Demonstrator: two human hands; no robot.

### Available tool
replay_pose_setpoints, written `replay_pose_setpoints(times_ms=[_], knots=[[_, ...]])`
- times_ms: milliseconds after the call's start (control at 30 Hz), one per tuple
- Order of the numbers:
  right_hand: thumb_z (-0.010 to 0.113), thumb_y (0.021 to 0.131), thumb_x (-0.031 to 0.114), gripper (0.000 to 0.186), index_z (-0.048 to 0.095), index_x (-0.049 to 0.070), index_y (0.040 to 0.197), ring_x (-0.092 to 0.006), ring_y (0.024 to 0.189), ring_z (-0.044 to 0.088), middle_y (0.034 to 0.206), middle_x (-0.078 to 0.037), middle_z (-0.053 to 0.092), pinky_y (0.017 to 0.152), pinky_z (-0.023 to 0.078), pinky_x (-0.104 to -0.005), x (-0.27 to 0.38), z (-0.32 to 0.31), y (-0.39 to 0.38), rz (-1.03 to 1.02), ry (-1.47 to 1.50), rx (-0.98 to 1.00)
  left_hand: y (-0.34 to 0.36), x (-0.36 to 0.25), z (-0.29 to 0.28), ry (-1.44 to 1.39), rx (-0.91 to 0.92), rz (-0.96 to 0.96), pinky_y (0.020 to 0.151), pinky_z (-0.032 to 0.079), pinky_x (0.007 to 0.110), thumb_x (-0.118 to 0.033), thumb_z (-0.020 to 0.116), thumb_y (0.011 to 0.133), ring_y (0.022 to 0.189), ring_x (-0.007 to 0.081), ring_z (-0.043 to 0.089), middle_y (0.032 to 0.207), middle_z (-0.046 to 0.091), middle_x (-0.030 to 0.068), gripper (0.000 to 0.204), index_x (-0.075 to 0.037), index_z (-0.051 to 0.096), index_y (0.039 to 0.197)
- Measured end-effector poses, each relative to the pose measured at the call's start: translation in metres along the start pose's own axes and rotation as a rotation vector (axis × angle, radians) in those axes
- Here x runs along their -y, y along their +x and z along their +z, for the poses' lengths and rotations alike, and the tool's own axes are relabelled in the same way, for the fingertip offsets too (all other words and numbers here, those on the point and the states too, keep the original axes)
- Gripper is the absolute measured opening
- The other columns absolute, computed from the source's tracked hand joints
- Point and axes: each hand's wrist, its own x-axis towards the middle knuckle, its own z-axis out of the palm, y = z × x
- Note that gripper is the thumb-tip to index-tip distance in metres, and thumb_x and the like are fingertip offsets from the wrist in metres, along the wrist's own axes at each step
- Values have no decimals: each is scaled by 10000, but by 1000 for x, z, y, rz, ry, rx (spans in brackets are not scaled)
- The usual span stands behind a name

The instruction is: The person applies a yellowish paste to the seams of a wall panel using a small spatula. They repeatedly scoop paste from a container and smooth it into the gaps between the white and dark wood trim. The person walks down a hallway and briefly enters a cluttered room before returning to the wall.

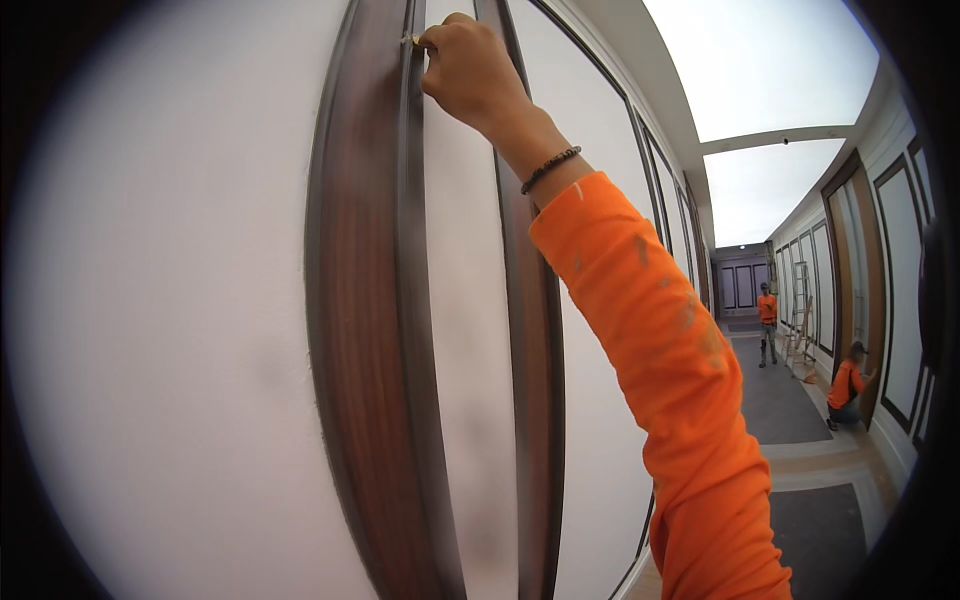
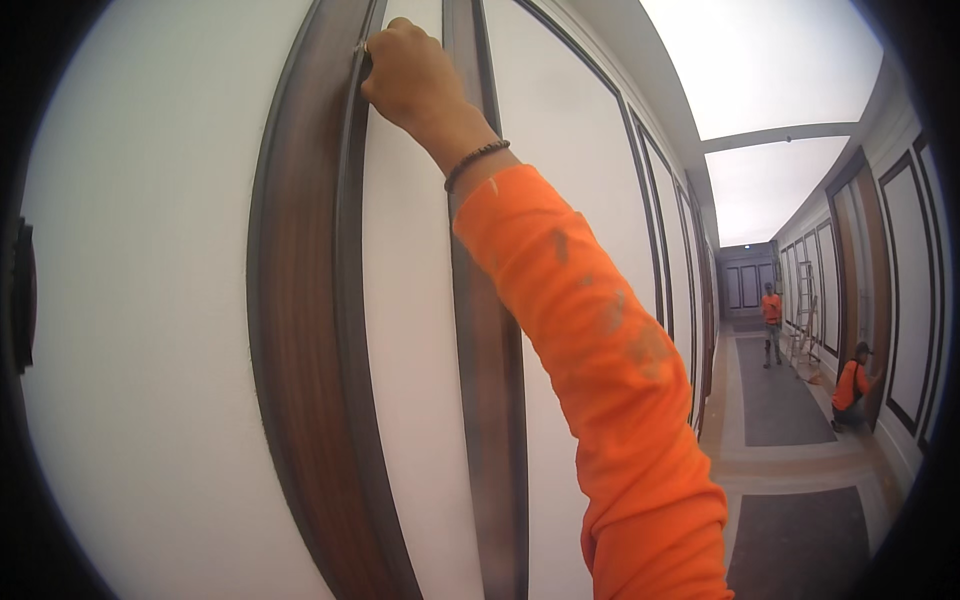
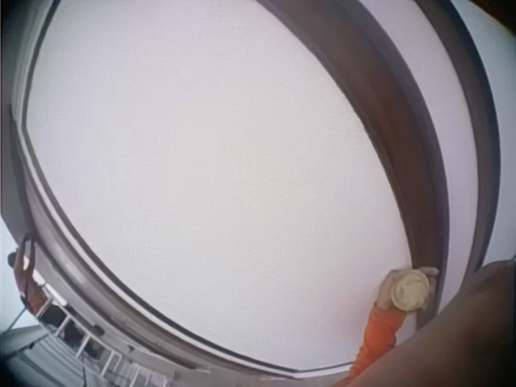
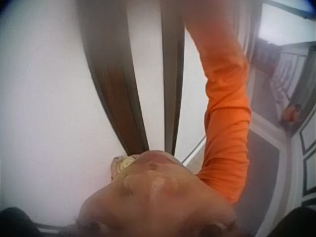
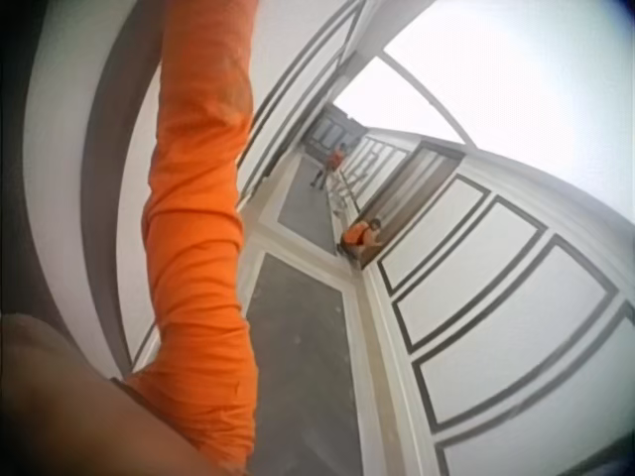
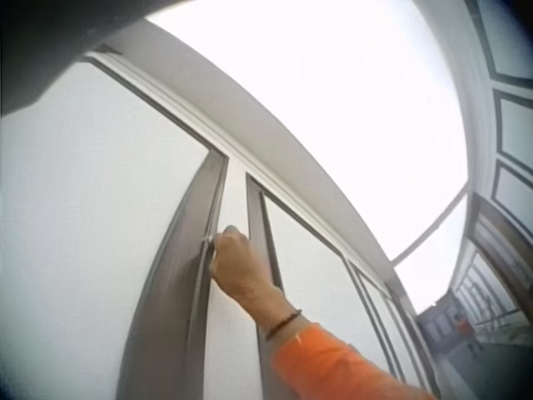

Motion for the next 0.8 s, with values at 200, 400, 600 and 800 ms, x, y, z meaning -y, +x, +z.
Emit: replay_pose_setpoints(times_ms=[200, 400, 600, 800], knots=[[667, 775, 53, 273, 757, -4, 1028, -364, 1006, 661, 1037, -176, 676, 848, 561, -433, 7, -7, 4, -115, 37, -28, 17, -5, -3, -94, 150, -54, 647, 544, 344, -476, 374, 976, 749, 261, 654, 962, 675, 159, 697, 105, 526, 1329], [571, 890, -37, 222, 746, -71, 1023, -371, 1003, 683, 1108, -298, 697, 888, 548, -421, 11, -47, 19, 14, 145, 93, 12, -6, -8, -161, 139, -87, 658, 546, 347, -468, 384, 973, 763, 265, 654, 969, 672, 163, 692, 107, 521, 1332], [552, 897, -55, 225, 739, -68, 1022, -365, 1005, 679, 1055, -274, 702, 911, 551, -421, 5, -34, 40, 5, 34, 91, 17, -6, -14, -201, 148, -101, 668, 548, 351, -460, 394, 970, 776, 268, 654, 976, 670, 166, 687, 109, 516, 1335], [538, 898, -61, 244, 729, -73, 1050, -351, 1015, 673, 1069, -245, 705, 910, 545, -423, 5, -32, 40, 21, 77, 152, 23, -3, -21, -248, 162, -115, 679, 550, 355, -452, 405, 967, 789, 271, 655, 982, 667, 169, 683, 112, 512, 1338]])
